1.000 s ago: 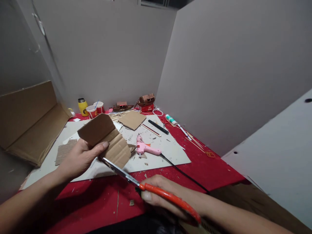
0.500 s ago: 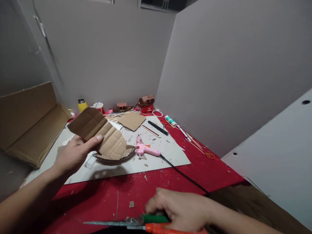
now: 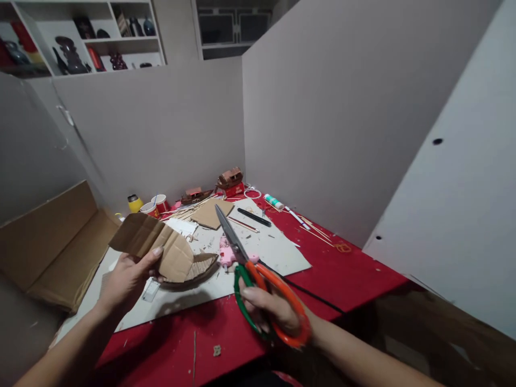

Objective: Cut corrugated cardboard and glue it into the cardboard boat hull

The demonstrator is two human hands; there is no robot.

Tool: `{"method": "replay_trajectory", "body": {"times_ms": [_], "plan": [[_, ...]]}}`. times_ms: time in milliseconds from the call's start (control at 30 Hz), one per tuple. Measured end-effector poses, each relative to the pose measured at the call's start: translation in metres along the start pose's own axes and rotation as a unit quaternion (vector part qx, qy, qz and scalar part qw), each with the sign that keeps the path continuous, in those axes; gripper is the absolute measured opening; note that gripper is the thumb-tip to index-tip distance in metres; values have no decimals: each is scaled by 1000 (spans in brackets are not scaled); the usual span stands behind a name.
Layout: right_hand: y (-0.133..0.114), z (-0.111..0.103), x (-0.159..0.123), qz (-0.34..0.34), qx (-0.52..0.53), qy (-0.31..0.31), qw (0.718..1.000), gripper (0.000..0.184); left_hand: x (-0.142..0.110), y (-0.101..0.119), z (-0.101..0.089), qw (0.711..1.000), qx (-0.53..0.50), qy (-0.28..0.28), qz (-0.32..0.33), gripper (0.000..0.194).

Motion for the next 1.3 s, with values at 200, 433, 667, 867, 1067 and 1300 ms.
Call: {"method": "replay_trajectory", "body": {"times_ms": [200, 433, 667, 867, 1067, 1300], "plan": [[-34, 27, 33, -87, -11, -9, 996, 37, -18, 4, 29, 1000, 17, 2, -8, 28], [-67, 43, 45, -128, -54, 15, 990, 36, -28, 4, 35, 999, -30, 8, -22, 28], [-75, 46, 67, -139, -71, -5, 988, 34, -20, -4, 15, 998, -30, 48, -6, 29], [-71, 46, 99, -173, -40, 32, 984, 38, -8, -5, 7, 1000, -8, 13, 13, 24], [-77, 28, 115, -224, -18, 70, 972, 38, 2, 10, -28, 999, -14, -47, -2, 32], [-52, 52, 112, -153, -80, -81, 982, 35, 7, -14, -20, 986, -65, -103, -114, 63]]}}
Point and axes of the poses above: each hand's wrist, its own x-axis towards the middle knuckle, its own z-axis out of the palm, y = z × x, the point moved 7 cm from there along x, towards the middle knuckle, and after that the axes turned 3 degrees about -y, right-handed, at the moved point
